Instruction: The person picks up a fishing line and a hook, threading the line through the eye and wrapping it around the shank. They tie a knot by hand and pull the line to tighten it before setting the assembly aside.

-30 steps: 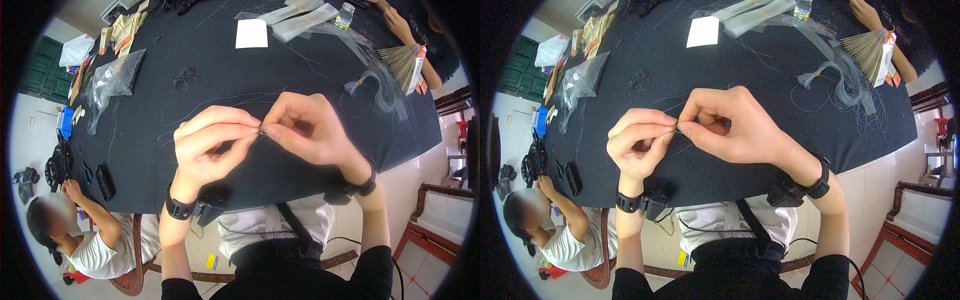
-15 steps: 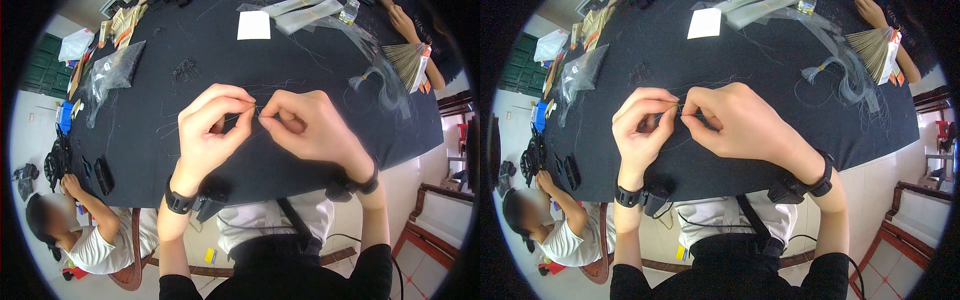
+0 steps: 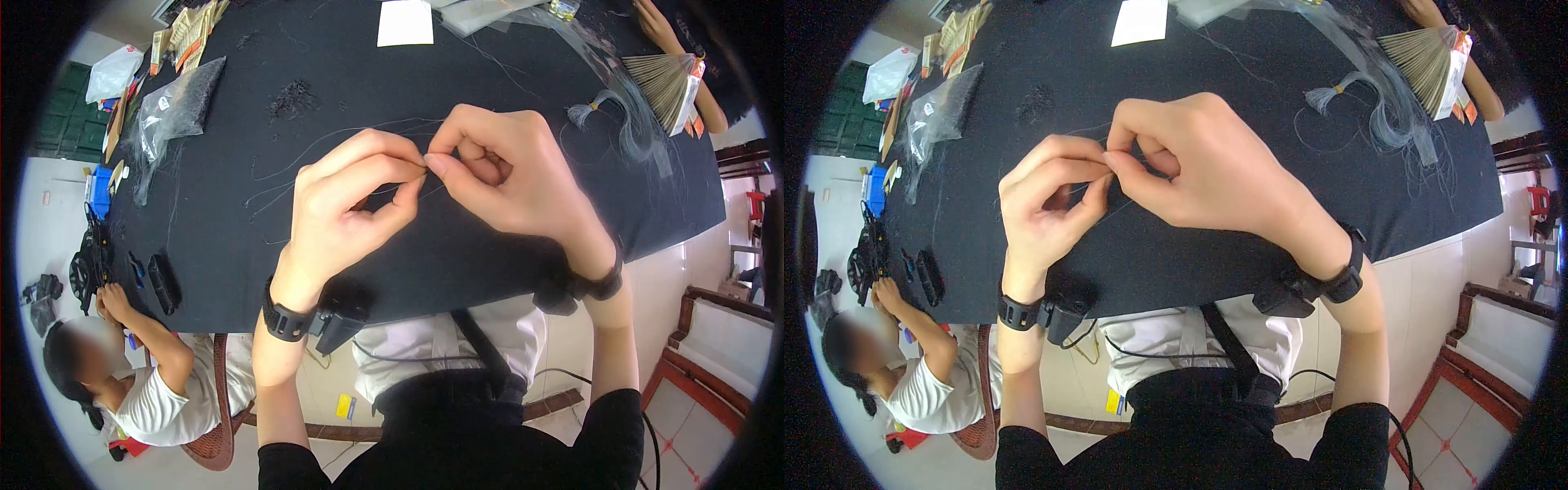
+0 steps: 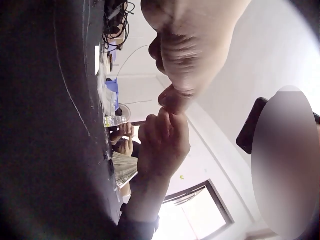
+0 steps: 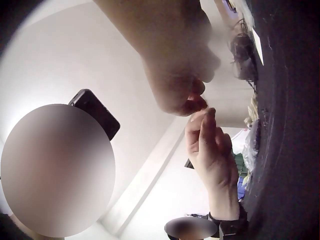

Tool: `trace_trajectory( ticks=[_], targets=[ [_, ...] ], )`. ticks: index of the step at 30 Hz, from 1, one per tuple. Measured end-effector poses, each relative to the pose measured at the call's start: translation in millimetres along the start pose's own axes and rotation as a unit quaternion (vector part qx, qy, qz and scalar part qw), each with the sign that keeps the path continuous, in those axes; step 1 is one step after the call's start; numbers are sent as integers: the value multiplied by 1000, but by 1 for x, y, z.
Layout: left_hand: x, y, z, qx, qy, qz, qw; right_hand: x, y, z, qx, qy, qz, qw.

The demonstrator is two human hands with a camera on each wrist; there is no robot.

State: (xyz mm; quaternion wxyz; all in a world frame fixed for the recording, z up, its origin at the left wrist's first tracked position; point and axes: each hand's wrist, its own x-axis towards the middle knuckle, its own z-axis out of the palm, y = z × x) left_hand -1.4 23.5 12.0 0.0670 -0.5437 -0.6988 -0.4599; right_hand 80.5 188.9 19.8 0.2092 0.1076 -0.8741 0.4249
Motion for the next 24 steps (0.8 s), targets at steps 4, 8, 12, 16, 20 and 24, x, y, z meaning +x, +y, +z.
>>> trace_trajectory(
  ticks=[4, 8, 12, 16, 20, 24],
  targets=[
    [0, -3, 1, -39, 11, 22, 999, 2, 4, 1, 17, 9, -3, 1000],
    [-2, 0, -3, -53, 31, -7, 998, 3, 6, 3, 56, -3, 19, 998],
    [-4, -5, -1, -90, 68, -13, 994, 2, 10, 10, 116, -1, 48, 992],
    [-5, -7, -1, -81, 84, -18, 993, 0, 10, 15, 164, -1, 85, 983],
    [-4, -9, -1, -59, 104, -49, 992, 0, 7, 14, 142, -17, 96, 985],
    [-2, -7, 2, -8, 90, -66, 994, 0, 7, 13, 121, -19, 67, 990]
  ],
)
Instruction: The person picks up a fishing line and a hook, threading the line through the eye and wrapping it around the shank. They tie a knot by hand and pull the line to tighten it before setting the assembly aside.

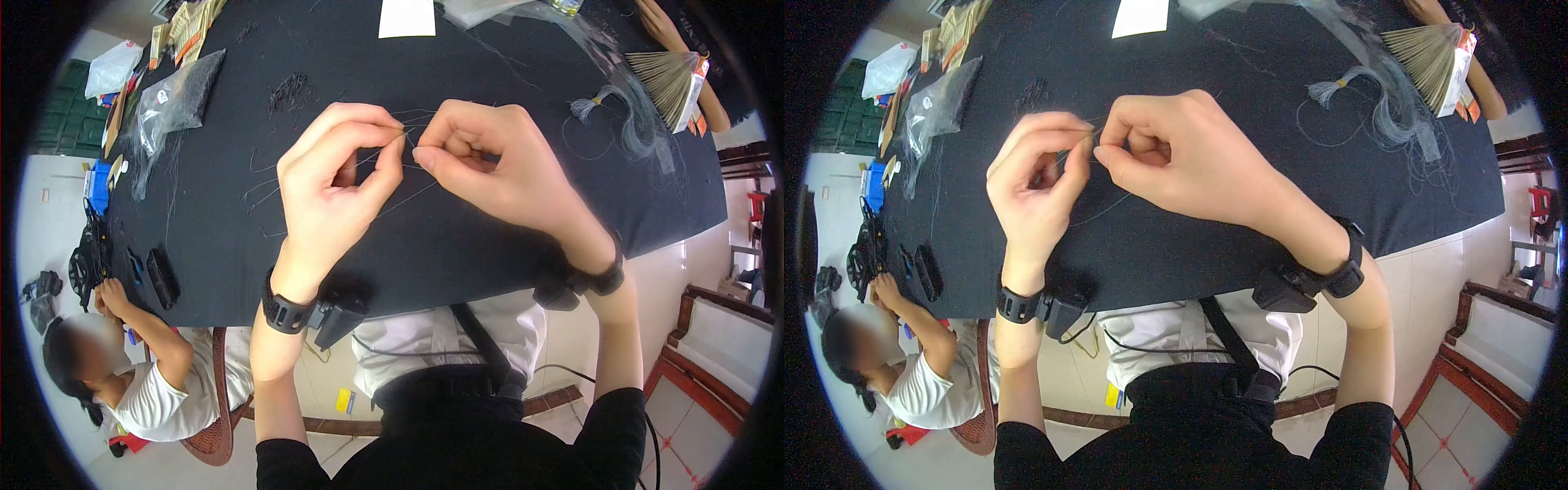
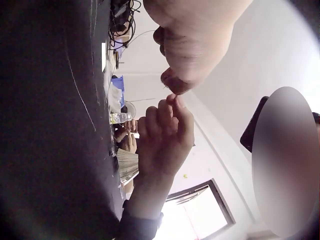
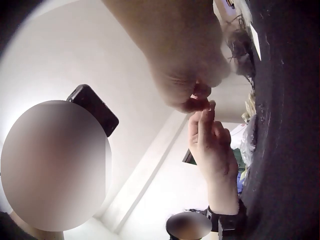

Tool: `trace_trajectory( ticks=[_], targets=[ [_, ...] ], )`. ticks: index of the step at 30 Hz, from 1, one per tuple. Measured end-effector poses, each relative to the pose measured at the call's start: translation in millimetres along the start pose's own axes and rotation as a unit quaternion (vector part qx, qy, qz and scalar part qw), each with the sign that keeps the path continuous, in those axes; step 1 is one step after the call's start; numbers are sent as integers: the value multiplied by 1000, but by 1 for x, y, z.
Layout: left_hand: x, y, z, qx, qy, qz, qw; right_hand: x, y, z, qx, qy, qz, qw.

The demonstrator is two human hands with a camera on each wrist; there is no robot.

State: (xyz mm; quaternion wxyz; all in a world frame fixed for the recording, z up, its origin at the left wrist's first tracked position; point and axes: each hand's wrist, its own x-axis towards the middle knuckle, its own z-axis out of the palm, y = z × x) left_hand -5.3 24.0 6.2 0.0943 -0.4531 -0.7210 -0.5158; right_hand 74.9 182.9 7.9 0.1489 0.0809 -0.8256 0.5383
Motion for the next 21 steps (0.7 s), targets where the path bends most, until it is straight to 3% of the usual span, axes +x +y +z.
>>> trace_trajectory(
  ticks=[8, 21],
  targets=[
    [-1, 4, 2, 15, -86, 8, 996, 0, 2, -4, 45, -10, 49, 998],
    [-3, 5, 2, -38, -93, 2, 995, 3, -6, -17, 130, -45, 140, 981]
  ],
)
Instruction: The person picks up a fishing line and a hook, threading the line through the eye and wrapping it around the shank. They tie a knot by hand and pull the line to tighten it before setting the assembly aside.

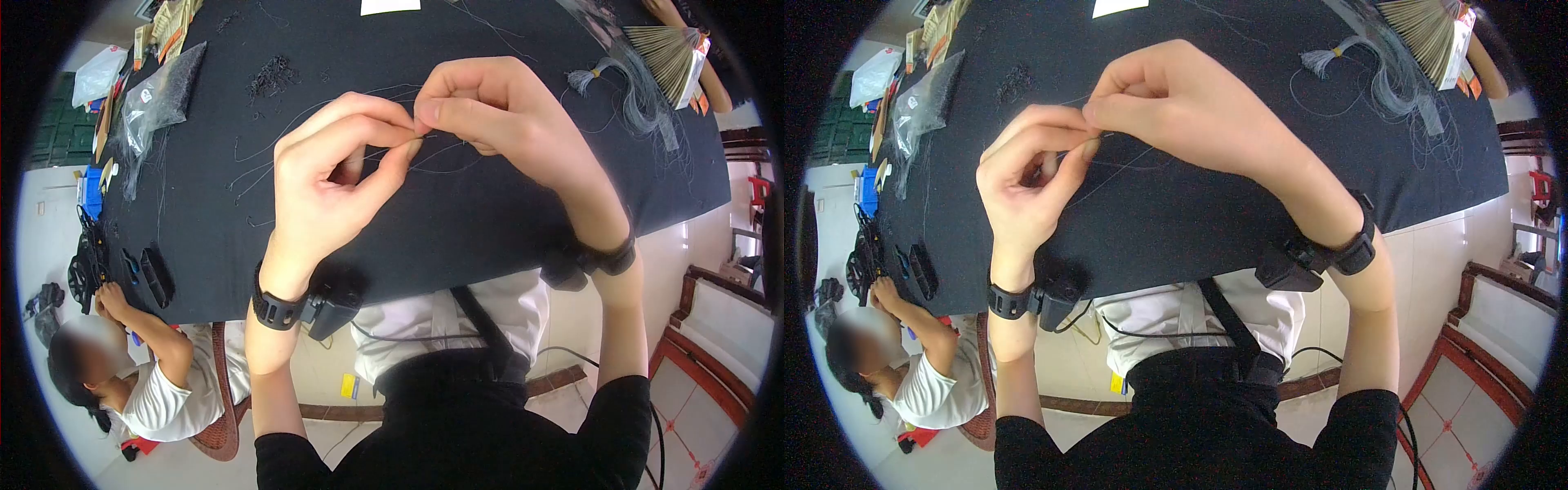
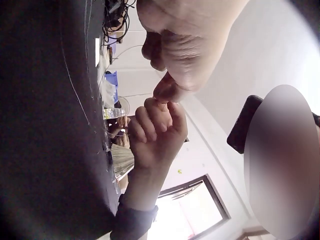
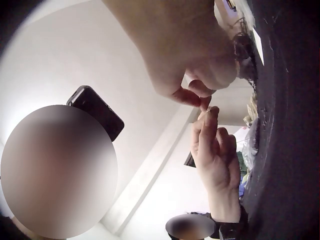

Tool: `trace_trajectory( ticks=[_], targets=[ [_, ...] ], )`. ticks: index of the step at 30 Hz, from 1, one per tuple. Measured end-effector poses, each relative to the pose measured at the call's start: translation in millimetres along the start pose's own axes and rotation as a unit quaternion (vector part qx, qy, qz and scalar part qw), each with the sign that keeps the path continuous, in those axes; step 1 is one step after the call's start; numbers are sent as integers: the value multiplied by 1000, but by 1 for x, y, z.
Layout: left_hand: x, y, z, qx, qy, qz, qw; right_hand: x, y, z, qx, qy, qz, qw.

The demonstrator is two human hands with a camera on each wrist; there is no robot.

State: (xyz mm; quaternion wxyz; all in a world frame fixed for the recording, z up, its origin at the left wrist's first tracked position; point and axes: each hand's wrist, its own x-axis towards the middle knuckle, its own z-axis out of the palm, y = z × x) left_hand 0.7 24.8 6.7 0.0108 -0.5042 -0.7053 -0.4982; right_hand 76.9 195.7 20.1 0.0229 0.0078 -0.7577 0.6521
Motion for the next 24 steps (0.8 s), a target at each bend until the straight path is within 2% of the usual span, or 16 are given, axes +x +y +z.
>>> trace_trajectory(
  ticks=[13, 16, 19, 24],
  targets=[
    [-1, 0, 0, -3, -4, 26, 1000, 0, 0, -2, 47, -11, -8, 999],
    [-1, -2, 0, 11, 1, 30, 999, -2, -4, -2, 22, -34, -11, 999],
    [-1, -2, 0, 10, 2, 33, 999, 0, 8, 3, 0, -39, -69, 997],
    [-1, -3, 0, 8, -1, 37, 999, -1, 6, 3, -7, -36, -71, 997]
  ],
)
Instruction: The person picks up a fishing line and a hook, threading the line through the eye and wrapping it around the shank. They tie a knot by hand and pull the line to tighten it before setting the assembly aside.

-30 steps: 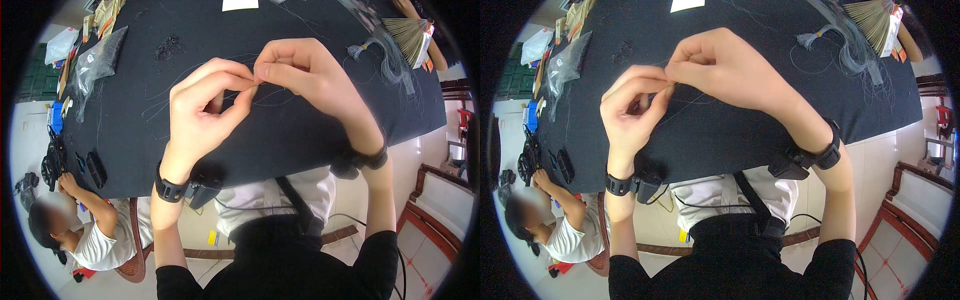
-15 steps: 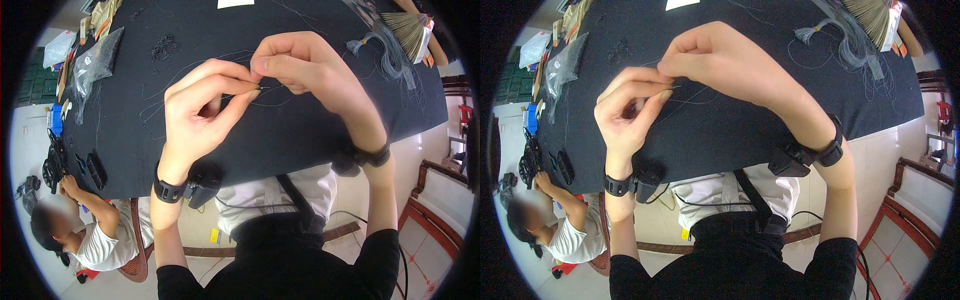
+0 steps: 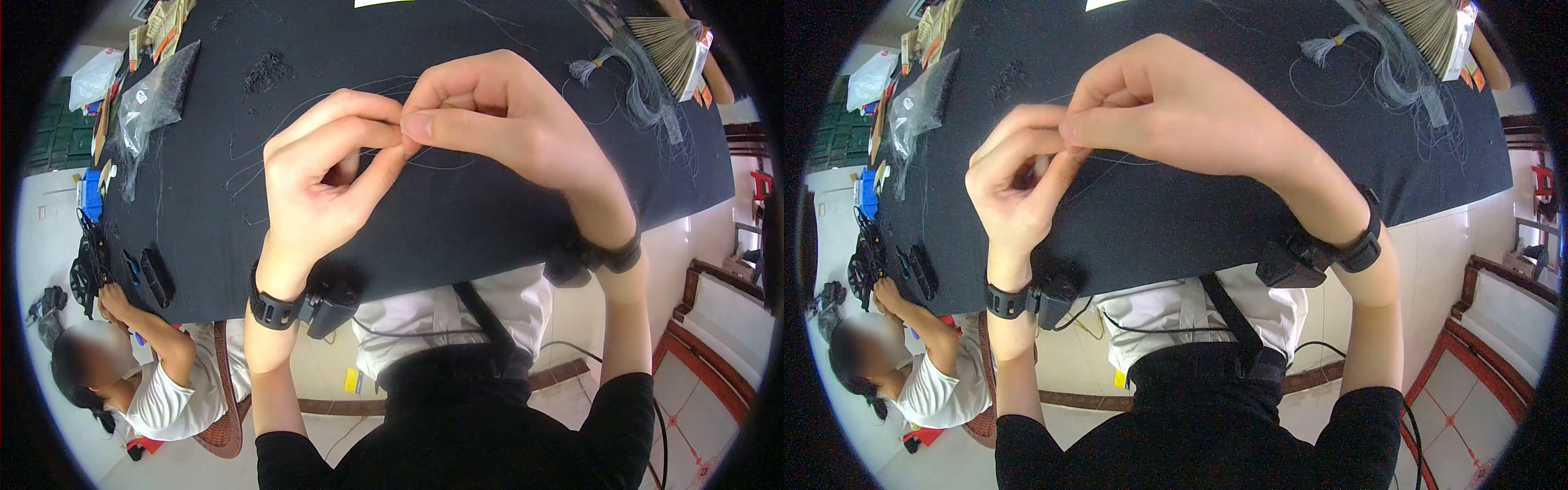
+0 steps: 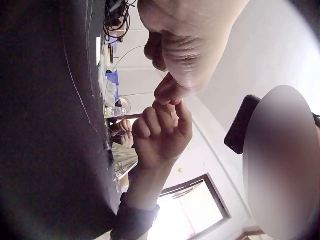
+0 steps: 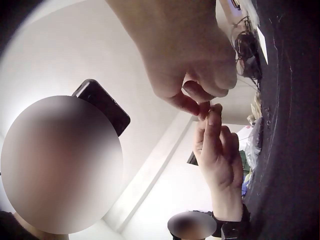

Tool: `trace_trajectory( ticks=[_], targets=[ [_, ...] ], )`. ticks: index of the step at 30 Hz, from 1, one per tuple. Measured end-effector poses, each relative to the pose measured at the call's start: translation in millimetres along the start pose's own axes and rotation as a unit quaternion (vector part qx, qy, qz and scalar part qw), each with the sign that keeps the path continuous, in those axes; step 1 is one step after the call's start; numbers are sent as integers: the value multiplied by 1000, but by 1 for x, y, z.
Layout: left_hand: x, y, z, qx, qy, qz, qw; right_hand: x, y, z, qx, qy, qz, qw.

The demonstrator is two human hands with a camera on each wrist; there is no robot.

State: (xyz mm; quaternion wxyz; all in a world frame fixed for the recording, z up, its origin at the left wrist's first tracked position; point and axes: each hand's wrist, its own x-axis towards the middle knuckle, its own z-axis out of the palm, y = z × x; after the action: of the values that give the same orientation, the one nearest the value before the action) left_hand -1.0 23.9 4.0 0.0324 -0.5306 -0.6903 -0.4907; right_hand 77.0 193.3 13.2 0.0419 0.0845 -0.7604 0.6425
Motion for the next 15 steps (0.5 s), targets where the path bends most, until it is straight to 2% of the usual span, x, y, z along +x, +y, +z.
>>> trace_trajectory(
  ticks=[4, 13, 15],
  targets=[
    [-1, -1, -1, -1, 0, 6, 1000, 1, 1, -1, -32, 2, -15, 999],
    [0, 2, 0, 12, 0, 10, 1000, 1, -5, -3, 17, 35, 54, 998],
    [-1, 1, 0, 13, 3, 14, 1000, 0, -5, -5, 44, 41, 104, 993]
  ],
)
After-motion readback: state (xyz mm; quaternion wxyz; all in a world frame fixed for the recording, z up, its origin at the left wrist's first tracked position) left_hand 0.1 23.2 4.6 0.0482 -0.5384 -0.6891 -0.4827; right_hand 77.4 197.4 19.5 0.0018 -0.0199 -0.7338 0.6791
